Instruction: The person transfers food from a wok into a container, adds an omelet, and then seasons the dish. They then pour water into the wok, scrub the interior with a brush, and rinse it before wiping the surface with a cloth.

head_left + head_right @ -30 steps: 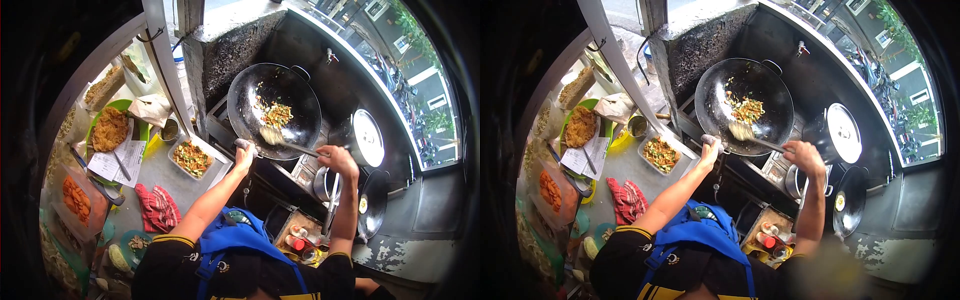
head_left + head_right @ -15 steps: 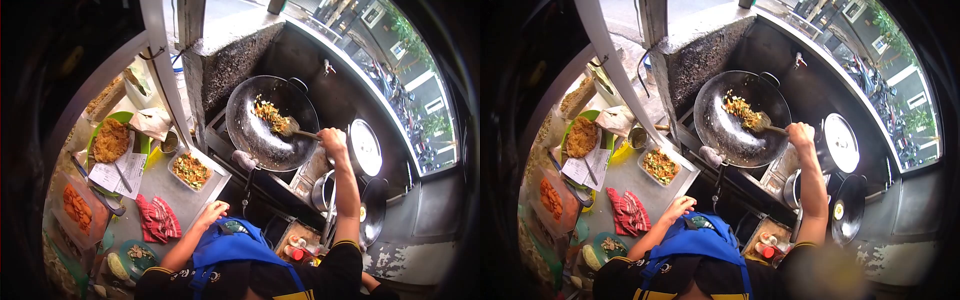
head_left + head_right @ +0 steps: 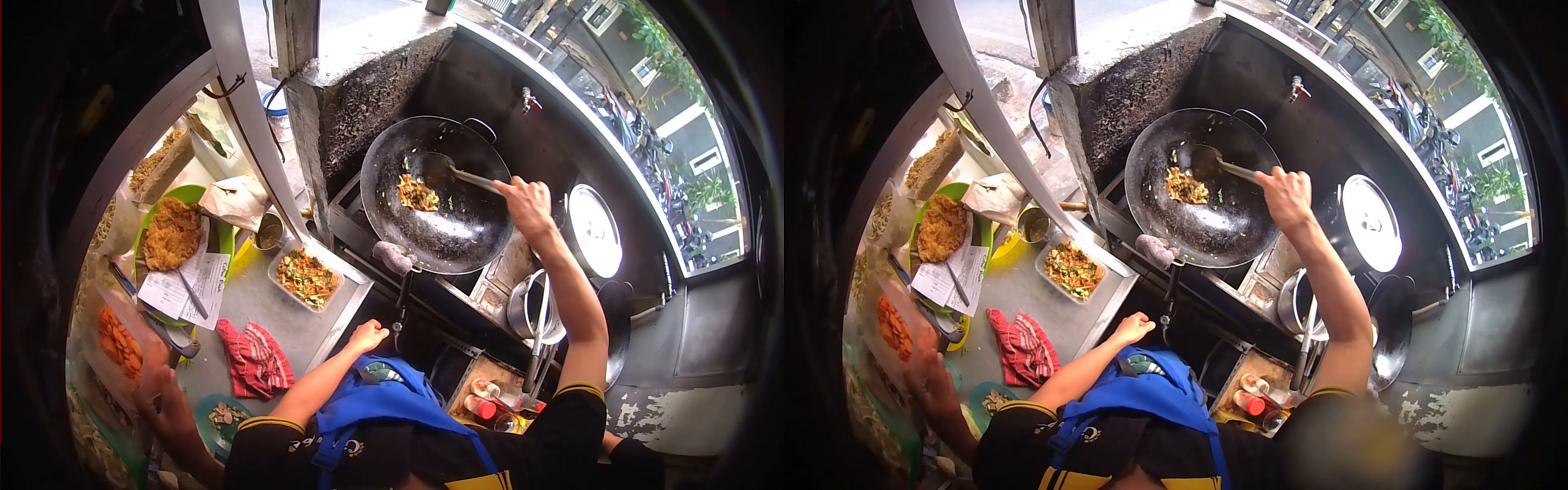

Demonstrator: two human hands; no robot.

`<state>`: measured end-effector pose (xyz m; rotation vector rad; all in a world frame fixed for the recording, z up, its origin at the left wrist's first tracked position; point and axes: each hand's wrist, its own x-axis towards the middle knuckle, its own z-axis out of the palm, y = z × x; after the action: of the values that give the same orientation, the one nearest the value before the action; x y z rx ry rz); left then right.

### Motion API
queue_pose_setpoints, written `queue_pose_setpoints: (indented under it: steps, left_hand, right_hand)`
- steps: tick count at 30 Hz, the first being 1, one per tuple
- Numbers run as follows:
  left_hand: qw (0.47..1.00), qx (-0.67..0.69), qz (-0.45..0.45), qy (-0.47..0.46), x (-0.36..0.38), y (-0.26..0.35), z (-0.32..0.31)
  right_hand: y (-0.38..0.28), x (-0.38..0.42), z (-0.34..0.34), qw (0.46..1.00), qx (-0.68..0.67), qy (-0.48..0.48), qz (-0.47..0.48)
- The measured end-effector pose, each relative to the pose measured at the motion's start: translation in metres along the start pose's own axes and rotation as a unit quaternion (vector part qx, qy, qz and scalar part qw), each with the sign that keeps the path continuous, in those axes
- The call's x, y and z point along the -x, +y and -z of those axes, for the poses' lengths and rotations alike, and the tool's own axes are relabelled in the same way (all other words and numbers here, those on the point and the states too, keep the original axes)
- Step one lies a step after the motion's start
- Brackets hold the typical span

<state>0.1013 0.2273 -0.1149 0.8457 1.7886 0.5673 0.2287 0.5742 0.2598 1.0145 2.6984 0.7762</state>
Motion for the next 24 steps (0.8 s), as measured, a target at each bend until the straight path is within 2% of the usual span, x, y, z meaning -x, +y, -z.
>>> queue_pose_setpoints:
  steps: [1, 2, 4, 5, 7, 8, 10, 12, 13, 15, 17, 20, 22, 23, 24]
  left_hand:
    - [1.000, -0.008, 0.010, -0.016, -0.001, 0.006, 0.000]
    - [1.000, -0.006, 0.013, -0.017, -0.001, 0.013, -0.002]
    - [0.995, -0.089, 0.049, -0.013, -0.004, 0.023, -0.007]
    - [0.994, -0.099, 0.031, 0.017, -0.009, 0.019, -0.015]
    - [0.994, -0.097, 0.034, 0.021, -0.007, 0.025, -0.017]
    - [0.994, -0.098, 0.037, 0.022, -0.006, 0.029, -0.018]
    - [0.993, -0.113, 0.020, 0.028, -0.005, 0.030, -0.026]
    - [0.998, -0.057, 0.032, -0.016, -0.009, 0.029, -0.029]
    - [0.998, -0.062, 0.019, -0.005, -0.007, 0.029, -0.031]
    - [0.999, -0.054, 0.004, 0.004, -0.004, 0.034, -0.032]
    - [0.997, -0.074, 0.009, 0.002, -0.004, 0.031, -0.033]
    - [0.994, -0.108, 0.022, -0.011, -0.011, 0.033, -0.033]
    - [0.993, -0.090, 0.070, -0.035, -0.011, 0.042, -0.028]
    - [0.993, -0.092, 0.069, -0.035, -0.008, 0.044, -0.027]
    - [0.992, -0.114, 0.060, -0.006, -0.004, 0.047, -0.026]
  right_hand:
    - [0.004, 0.003, 0.023, 0.996, -0.028, -0.073, -0.031]
    - [0.017, 0.004, 0.024, 0.995, -0.028, -0.097, -0.013]
    - [0.035, 0.003, 0.042, 0.972, -0.059, -0.228, 0.021]
    - [0.034, 0.003, 0.053, 0.972, -0.059, -0.227, 0.021]
    - [0.017, 0.009, 0.075, 0.883, -0.226, -0.405, -0.073]
    - [0.009, 0.012, 0.065, 0.882, -0.257, -0.393, -0.041]
    - [-0.010, 0.018, 0.002, 0.918, -0.306, -0.252, 0.016]
    - [-0.016, 0.021, -0.051, 0.939, -0.307, -0.158, 0.001]
    - [-0.011, 0.022, -0.023, 0.942, -0.258, -0.214, -0.019]
    - [0.011, 0.029, 0.020, 0.954, -0.174, -0.241, -0.033]
    - [0.023, 0.033, 0.024, 0.958, -0.135, -0.252, -0.027]
    - [0.019, 0.027, -0.032, 0.974, -0.139, -0.162, -0.081]
    - [0.005, 0.019, -0.055, 0.980, -0.170, -0.077, -0.061]
    - [0.004, 0.019, -0.057, 0.991, -0.128, -0.032, -0.028]
    - [0.000, 0.021, -0.046, 0.991, -0.128, -0.030, -0.029]
